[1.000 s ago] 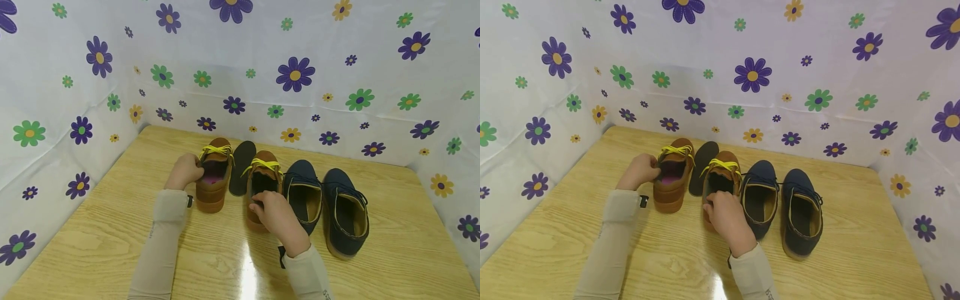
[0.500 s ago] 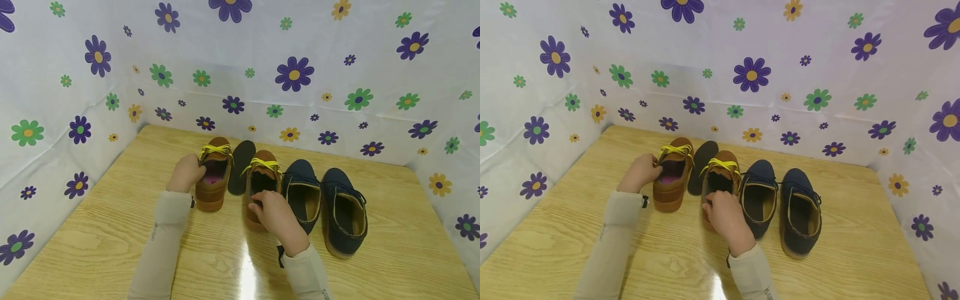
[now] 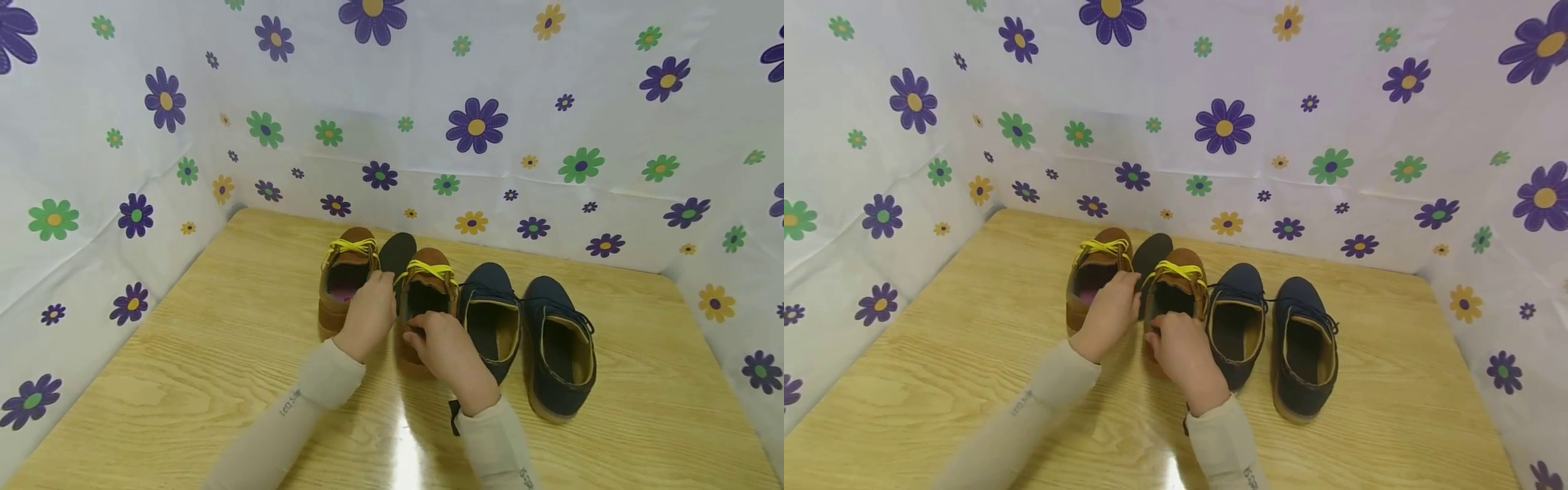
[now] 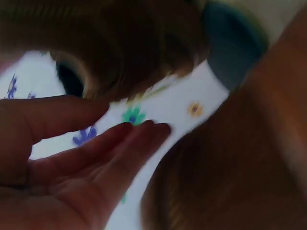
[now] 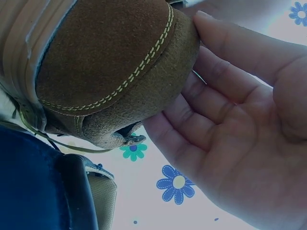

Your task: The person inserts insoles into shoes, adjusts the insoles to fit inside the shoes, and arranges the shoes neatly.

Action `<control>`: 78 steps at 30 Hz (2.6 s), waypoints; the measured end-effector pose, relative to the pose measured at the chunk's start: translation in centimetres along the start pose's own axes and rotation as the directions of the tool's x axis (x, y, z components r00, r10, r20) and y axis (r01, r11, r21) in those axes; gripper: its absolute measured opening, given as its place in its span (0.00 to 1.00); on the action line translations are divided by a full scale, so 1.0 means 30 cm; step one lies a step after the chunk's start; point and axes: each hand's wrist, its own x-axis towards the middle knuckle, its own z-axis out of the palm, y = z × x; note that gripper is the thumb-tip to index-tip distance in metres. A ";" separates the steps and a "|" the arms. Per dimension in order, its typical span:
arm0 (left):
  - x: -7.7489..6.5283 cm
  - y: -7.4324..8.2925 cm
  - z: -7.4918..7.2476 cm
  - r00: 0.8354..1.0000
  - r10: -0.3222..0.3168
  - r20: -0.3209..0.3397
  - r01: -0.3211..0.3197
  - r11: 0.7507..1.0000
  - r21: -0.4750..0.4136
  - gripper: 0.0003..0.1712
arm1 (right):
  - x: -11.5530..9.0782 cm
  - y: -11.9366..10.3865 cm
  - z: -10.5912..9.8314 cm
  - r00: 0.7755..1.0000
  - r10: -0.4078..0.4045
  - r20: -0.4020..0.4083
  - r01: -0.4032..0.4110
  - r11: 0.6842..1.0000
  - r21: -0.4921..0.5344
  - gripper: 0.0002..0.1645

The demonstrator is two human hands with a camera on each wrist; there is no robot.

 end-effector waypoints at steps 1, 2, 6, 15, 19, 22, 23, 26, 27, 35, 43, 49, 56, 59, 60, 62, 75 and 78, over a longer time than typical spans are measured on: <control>-0.005 -0.003 0.017 0.999 -0.019 0.047 0.018 0.999 0.028 0.18 | 0.000 -0.001 -0.001 1.000 -0.002 0.002 0.002 1.000 0.000 0.16; -0.011 -0.007 0.033 0.996 -0.022 0.085 0.018 0.999 0.052 0.16 | 0.000 -0.003 -0.001 1.000 -0.005 0.002 0.005 1.000 -0.002 0.16; -0.028 -0.023 0.088 0.976 -0.029 0.216 0.003 0.993 0.120 0.09 | -0.001 -0.004 -0.003 1.000 -0.005 0.000 0.005 1.000 -0.007 0.16; -0.025 -0.037 0.172 0.948 -0.174 0.268 0.134 0.978 0.162 0.15 | -0.003 -0.010 -0.005 1.000 -0.001 0.022 0.001 1.000 -0.010 0.17; -0.019 -0.034 0.183 0.970 -0.161 0.182 0.124 0.972 0.198 0.12 | -0.006 -0.011 -0.007 1.000 -0.007 0.012 0.007 1.000 -0.009 0.17; -0.016 -0.031 0.186 0.982 -0.139 0.129 0.108 0.969 0.223 0.08 | -0.007 -0.010 -0.009 1.000 -0.006 0.005 0.006 1.000 -0.009 0.17; -0.014 -0.029 0.188 0.984 -0.135 0.120 0.105 0.968 0.227 0.07 | -0.007 -0.010 -0.010 1.000 -0.005 0.004 0.006 1.000 -0.010 0.17; -0.012 -0.029 0.193 0.987 -0.123 0.101 0.096 0.966 0.239 0.07 | -0.008 -0.008 -0.011 1.000 -0.006 0.003 0.006 1.000 -0.012 0.17; -0.011 -0.030 0.196 0.988 -0.120 0.099 0.093 0.966 0.243 0.07 | -0.008 -0.008 -0.011 1.000 -0.007 0.003 0.007 1.000 -0.012 0.17; -0.002 -0.027 0.198 0.990 -0.112 0.088 0.088 0.967 0.238 0.10 | -0.011 0.000 -0.010 1.000 0.003 0.003 -0.003 1.000 0.002 0.17; 0.015 -0.010 0.184 0.987 -0.151 -0.053 0.159 0.963 0.219 0.10 | -0.004 0.013 -0.007 1.000 0.019 0.002 -0.019 1.000 0.010 0.17; 0.026 -0.007 0.151 0.984 -0.163 -0.071 0.173 0.969 0.177 0.08 | -0.005 0.019 -0.004 1.000 0.010 0.014 -0.011 1.000 0.020 0.17; 0.041 -0.001 0.107 0.976 -0.181 -0.119 0.196 0.971 0.134 0.06 | -0.004 0.016 -0.009 1.000 -0.007 0.013 0.007 1.000 0.017 0.17; 0.039 -0.004 0.083 0.969 -0.206 -0.135 0.220 0.971 0.095 0.07 | -0.002 0.004 -0.006 1.000 -0.020 -0.002 0.020 1.000 0.008 0.16; 0.038 -0.006 0.075 0.968 -0.209 -0.142 0.223 0.971 0.088 0.07 | -0.001 -0.001 -0.005 1.000 -0.027 -0.008 0.027 1.000 0.006 0.15; 0.035 -0.012 0.062 0.966 -0.214 -0.147 0.228 0.970 0.081 0.07 | 0.000 -0.008 0.001 0.999 -0.037 -0.021 0.037 0.999 0.001 0.15; 0.025 0.012 -0.051 0.956 -0.255 -0.143 0.244 0.966 -0.087 0.07 | -0.004 -0.019 0.026 0.995 -0.042 -0.088 0.038 0.998 -0.051 0.12; 0.021 0.033 -0.054 0.964 -0.221 -0.150 0.208 0.974 -0.094 0.07 | -0.017 -0.002 0.018 0.997 -0.015 -0.071 0.014 1.000 -0.011 0.14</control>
